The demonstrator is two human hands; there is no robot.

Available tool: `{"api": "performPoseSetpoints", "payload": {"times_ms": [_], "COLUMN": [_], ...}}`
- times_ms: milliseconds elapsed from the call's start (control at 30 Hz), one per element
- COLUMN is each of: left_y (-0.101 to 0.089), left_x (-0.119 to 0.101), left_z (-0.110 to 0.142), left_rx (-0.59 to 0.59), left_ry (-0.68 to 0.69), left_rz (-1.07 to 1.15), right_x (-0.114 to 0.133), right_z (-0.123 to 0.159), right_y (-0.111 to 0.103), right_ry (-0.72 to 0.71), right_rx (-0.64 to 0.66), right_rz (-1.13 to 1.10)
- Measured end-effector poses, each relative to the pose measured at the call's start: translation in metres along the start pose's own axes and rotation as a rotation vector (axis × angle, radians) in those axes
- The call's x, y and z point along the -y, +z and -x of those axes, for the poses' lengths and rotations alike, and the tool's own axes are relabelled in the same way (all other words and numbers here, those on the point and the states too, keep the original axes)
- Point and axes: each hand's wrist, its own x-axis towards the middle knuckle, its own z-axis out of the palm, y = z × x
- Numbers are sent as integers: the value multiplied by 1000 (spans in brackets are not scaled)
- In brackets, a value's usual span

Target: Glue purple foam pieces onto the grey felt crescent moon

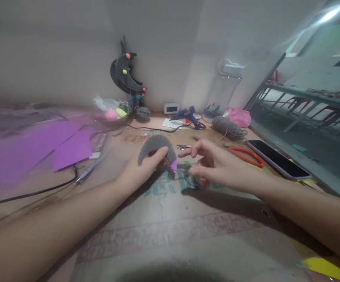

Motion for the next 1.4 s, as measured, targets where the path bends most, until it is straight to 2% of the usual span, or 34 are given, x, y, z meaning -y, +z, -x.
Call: {"api": "performPoseSetpoints", "payload": {"times_ms": [100,167,233,367,433,600,833,1200,1300,1400], "left_y": [-1,-1,-1,0,0,2,-1,1,2,3], "left_x": [0,0,-1,-1,-1,-5,-5,4,6,7], "left_z": [0,0,1,2,1,0,-1,-3,-3,-3], "left_rx": [30,44,41,11,24,147,235,278,284,286], "left_ry": [-14,-19,-26,-46,-44,-25,-86,-181,-200,-193], "left_rz": [3,10,5,-7,5,61,169,326,353,349], "right_x": [-8,-9,-8,-7,-10,-20,-21,-24,-24,-23], "right_z": [-1,-3,-5,-8,-10,-16,-17,-18,-17,-15], "right_y": [19,21,16,4,2,8,10,9,7,4], "right_ry": [137,144,75,-177,-251,-225,-170,-195,-266,-300], "right_rx": [156,165,85,-115,-166,-230,-248,-219,-195,-272], "right_rz": [-290,-288,-91,452,542,438,392,399,398,328]}}
